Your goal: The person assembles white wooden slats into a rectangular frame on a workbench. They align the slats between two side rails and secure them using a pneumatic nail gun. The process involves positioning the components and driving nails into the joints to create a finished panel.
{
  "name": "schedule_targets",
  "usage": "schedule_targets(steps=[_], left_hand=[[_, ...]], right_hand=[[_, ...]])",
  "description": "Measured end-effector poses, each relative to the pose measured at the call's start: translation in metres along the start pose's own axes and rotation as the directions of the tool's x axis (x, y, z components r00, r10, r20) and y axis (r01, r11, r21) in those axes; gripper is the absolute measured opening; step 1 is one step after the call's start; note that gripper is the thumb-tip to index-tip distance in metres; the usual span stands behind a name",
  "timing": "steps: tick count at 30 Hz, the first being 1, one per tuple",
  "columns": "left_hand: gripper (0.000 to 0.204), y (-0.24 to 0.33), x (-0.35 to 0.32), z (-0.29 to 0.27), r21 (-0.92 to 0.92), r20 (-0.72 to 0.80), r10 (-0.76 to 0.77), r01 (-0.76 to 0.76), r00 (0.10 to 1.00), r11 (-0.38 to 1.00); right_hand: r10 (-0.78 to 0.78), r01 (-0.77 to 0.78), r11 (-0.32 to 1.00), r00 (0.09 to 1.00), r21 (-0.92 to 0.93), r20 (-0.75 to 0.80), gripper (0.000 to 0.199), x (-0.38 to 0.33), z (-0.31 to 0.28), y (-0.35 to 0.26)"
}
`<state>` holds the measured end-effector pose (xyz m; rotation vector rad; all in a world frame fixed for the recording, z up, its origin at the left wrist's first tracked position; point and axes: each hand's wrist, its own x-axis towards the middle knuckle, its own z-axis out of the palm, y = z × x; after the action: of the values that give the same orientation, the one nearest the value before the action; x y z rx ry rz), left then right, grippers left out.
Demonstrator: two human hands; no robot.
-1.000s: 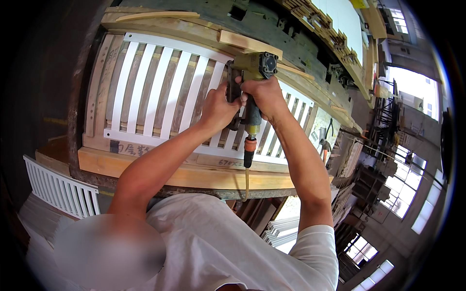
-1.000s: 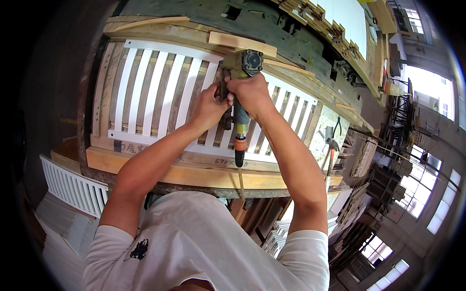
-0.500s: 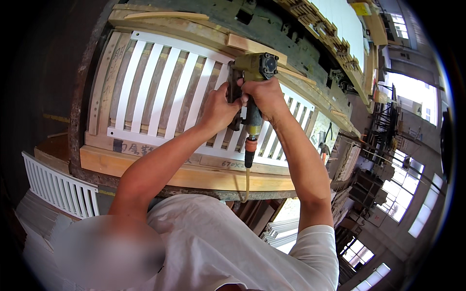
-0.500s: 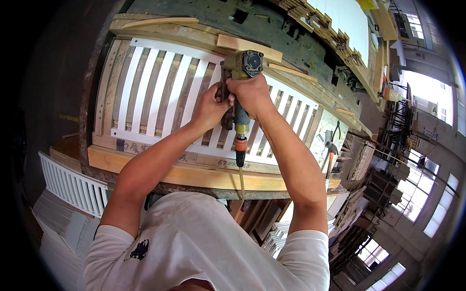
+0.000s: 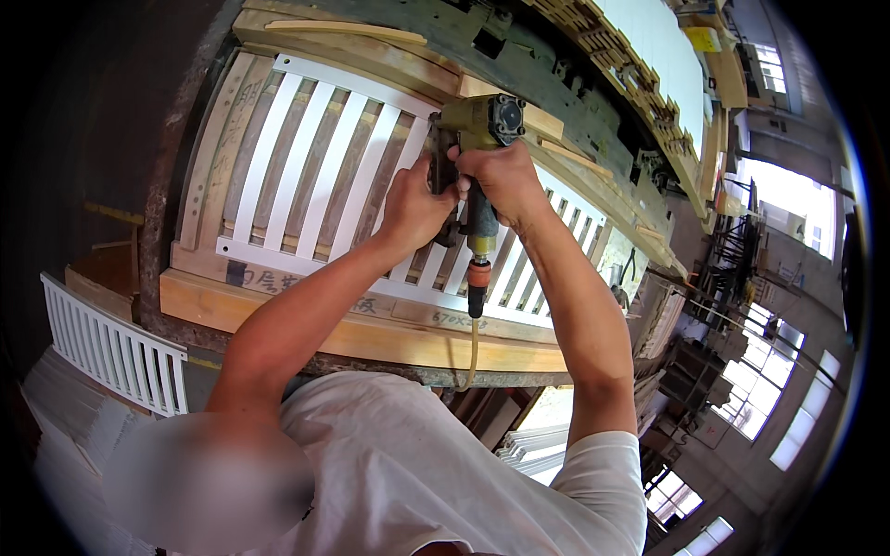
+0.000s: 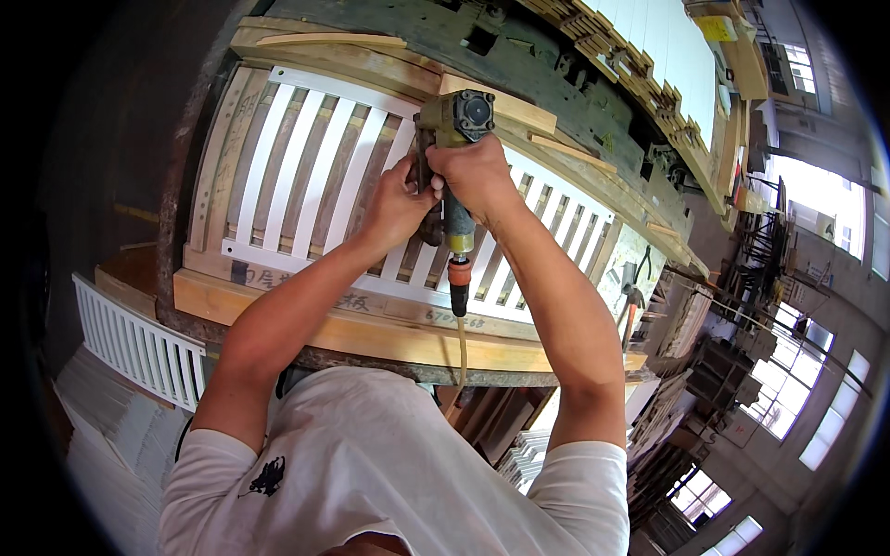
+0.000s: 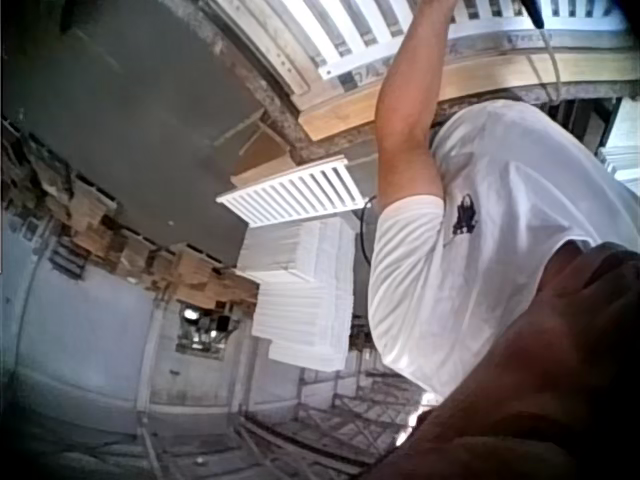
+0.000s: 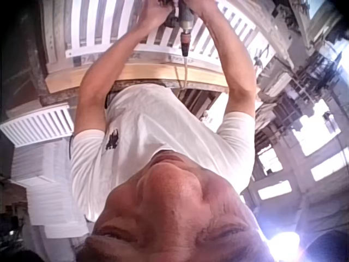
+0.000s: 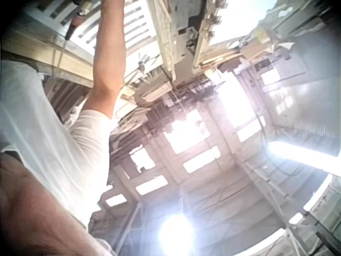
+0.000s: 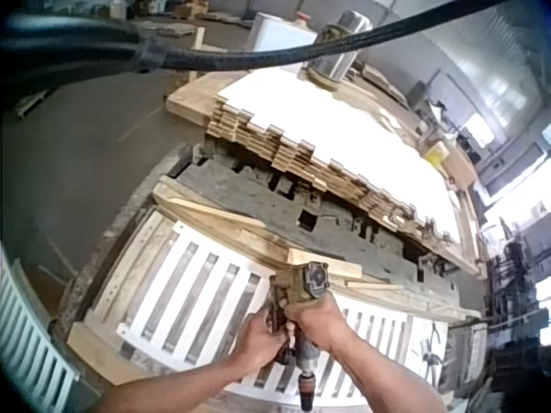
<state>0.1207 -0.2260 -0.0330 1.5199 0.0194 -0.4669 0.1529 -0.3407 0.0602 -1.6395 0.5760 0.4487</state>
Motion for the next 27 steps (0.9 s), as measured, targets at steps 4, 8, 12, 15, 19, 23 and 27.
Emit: schedule_targets(steps=[4, 8, 12, 15, 19, 23, 27], left_hand=[[0.028, -0.004, 0.001, 0.000, 0.077, -0.004, -0.029, 0.029, 1.000, 0.997], [0.027, -0.007, 0.002, -0.001, 0.000, -0.003, -0.020, 0.020, 1.000, 1.000], [0.026, 0.002, 0.001, -0.010, 0.018, -0.026, -0.007, 0.007, 1.000, 1.000], [0.027, 0.027, -0.003, -0.027, 0.108, -0.053, -0.026, 0.031, 0.998, 0.994], [0.030, 0.010, 0.001, -0.033, 0.044, -0.125, 0.020, -0.014, 0.992, 0.999], [0.033, 0.011, 0.002, -0.036, 0.102, -0.115, 0.016, -0.004, 0.993, 0.995], [0.036, 0.008, 0.003, -0.037, 0.073, -0.097, -0.012, 0.020, 0.995, 0.997]], right_hand=[[-0.003, 0.003, 1.000, 1.000, 0.003, -0.013, 0.007, 0.001, 0.002, -0.002], [0.000, 0.000, 1.000, 1.000, -0.004, -0.020, 0.008, 0.001, 0.006, -0.003], [0.040, -0.041, 0.997, 0.999, -0.060, -0.026, 0.010, 0.000, 0.010, -0.007], [0.011, -0.010, 1.000, 0.999, -0.024, 0.044, 0.011, 0.007, 0.020, -0.011], [-0.013, 0.015, 0.999, 0.998, -0.029, 0.056, 0.012, 0.016, 0.033, -0.013], [-0.018, 0.020, 0.999, 0.998, -0.031, 0.059, 0.010, 0.017, 0.036, -0.014], [-0.045, 0.047, 0.998, 0.998, -0.051, 0.053, 0.007, 0.017, 0.039, -0.014]])
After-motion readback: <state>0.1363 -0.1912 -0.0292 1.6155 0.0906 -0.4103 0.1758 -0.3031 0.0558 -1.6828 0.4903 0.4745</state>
